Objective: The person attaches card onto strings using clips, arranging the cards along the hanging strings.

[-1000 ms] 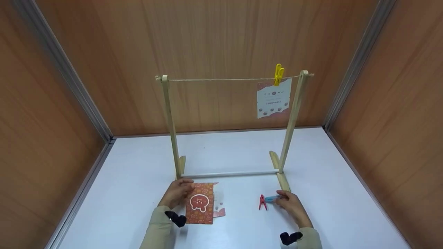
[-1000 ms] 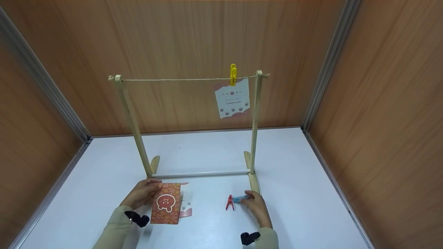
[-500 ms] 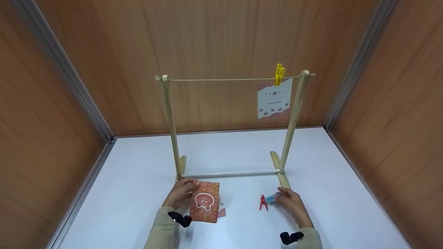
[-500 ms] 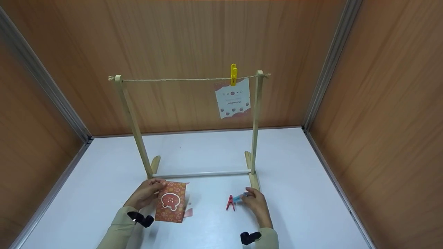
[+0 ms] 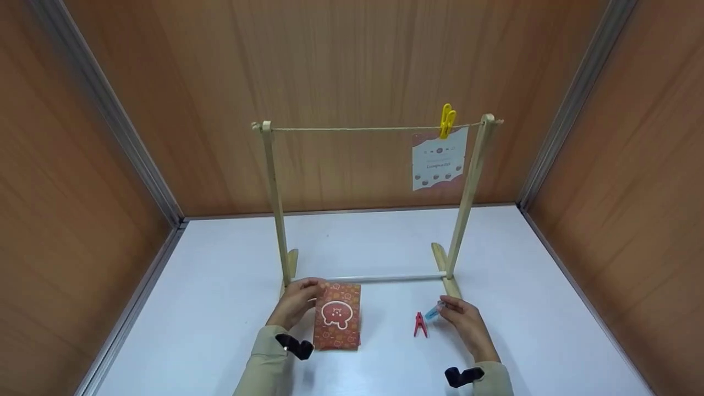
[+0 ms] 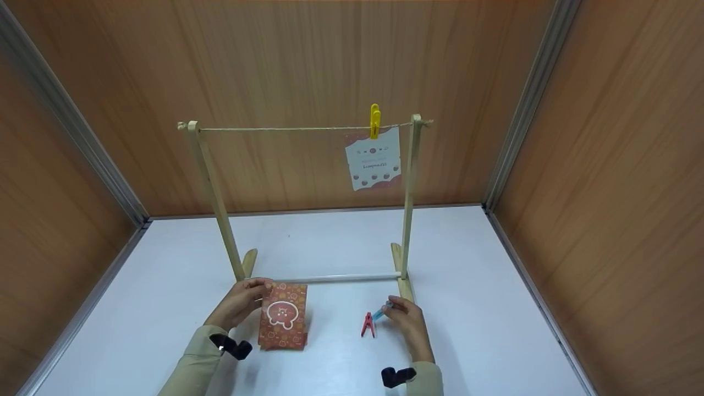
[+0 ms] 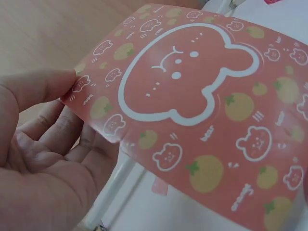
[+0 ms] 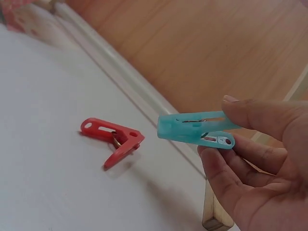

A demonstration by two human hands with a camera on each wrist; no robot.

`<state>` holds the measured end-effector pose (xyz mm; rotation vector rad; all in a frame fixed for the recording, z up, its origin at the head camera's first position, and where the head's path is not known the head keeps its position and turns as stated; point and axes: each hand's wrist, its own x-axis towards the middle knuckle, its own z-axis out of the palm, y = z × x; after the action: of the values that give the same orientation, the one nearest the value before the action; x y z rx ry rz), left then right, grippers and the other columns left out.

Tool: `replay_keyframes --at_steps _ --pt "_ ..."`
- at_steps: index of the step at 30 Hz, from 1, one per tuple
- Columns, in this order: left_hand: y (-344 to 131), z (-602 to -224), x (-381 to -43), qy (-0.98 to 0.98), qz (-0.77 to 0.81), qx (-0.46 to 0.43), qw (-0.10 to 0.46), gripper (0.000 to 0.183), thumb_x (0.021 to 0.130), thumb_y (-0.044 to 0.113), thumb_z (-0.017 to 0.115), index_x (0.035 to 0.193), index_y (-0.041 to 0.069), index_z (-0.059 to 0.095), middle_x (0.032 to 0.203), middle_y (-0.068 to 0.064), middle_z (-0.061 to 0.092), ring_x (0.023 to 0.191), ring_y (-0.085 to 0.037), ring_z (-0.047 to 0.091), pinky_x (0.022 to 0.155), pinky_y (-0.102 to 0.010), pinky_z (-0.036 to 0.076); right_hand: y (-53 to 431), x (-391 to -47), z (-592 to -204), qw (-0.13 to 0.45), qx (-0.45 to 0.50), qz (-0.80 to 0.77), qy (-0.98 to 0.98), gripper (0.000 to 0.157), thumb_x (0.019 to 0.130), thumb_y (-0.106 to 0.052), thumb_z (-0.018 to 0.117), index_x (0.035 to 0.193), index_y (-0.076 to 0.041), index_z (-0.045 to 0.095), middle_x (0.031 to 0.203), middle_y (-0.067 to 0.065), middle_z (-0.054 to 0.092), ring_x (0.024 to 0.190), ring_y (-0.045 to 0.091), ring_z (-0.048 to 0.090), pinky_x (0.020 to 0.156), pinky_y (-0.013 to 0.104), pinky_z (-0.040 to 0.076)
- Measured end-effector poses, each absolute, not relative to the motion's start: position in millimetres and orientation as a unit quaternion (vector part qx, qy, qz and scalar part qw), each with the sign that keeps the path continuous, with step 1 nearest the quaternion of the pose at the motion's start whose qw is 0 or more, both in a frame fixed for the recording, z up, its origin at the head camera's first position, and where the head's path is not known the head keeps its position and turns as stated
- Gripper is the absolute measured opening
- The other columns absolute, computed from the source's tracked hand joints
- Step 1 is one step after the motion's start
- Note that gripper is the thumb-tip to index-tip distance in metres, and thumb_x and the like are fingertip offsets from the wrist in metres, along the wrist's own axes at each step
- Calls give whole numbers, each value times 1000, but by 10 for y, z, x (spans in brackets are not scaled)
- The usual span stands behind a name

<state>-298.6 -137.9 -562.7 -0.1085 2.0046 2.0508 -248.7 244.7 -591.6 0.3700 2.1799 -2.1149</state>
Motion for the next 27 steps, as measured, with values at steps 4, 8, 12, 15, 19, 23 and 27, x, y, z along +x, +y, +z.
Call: replay_keyframes --at_steps 4,8,12,15,19,23,27 --pt "-1305 -5593 -2989 690 713 -26 122 32 91 22 66 112 -1 61 102 -6 62 93 -17 61 84 -32 52 2439 -2496 -5884 44 114 -680 723 50 87 -14 70 130 5 53 129 18 55 112 20 55 99 34 47" --pt "-1239 -5527 -2976 687 718 -14 105 32 91 22 67 112 -1 61 100 -5 64 91 -15 62 85 -30 52 2429 -2514 -5840 43 108 -674 729 49 86 -14 71 130 3 54 125 15 57 109 19 55 98 33 47" --pt "-1189 -5428 -2953 694 715 -11 83 29 92 19 65 112 -1 62 100 -6 66 92 -15 64 87 -32 53 2415 -2529 -5787 46 106 -668 735 50 86 -17 72 130 1 55 125 12 58 109 18 56 100 33 46" --pt "-1150 -5384 -2967 707 704 -25 64 27 92 18 64 113 0 63 102 -8 68 93 -16 65 88 -34 53 2408 -2535 -5742 47 101 -670 734 51 86 -19 72 130 1 55 125 12 57 111 19 56 104 37 44" --pt "-1101 -5346 -3004 702 710 -30 42 26 91 19 66 110 2 64 101 -8 69 91 -16 66 88 -34 53 2395 -2554 -5681 44 89 -674 732 48 86 -18 72 128 0 57 123 10 58 110 18 57 106 40 42" --pt "-1052 -5251 -3014 687 726 -22 26 26 92 15 65 111 -3 63 100 -8 68 90 -14 65 87 -35 53 2377 -2602 -5617 41 76 -678 730 42 85 -15 72 124 -2 61 120 9 58 107 17 57 104 38 43" --pt "-1011 -5171 -3047 676 736 -19 10 26 92 11 64 112 -6 62 99 -7 68 88 -12 64 85 -33 54 2356 -2648 -5533 39 60 -685 725 40 84 -13 73 122 -4 63 120 11 59 109 20 57 104 40 41"
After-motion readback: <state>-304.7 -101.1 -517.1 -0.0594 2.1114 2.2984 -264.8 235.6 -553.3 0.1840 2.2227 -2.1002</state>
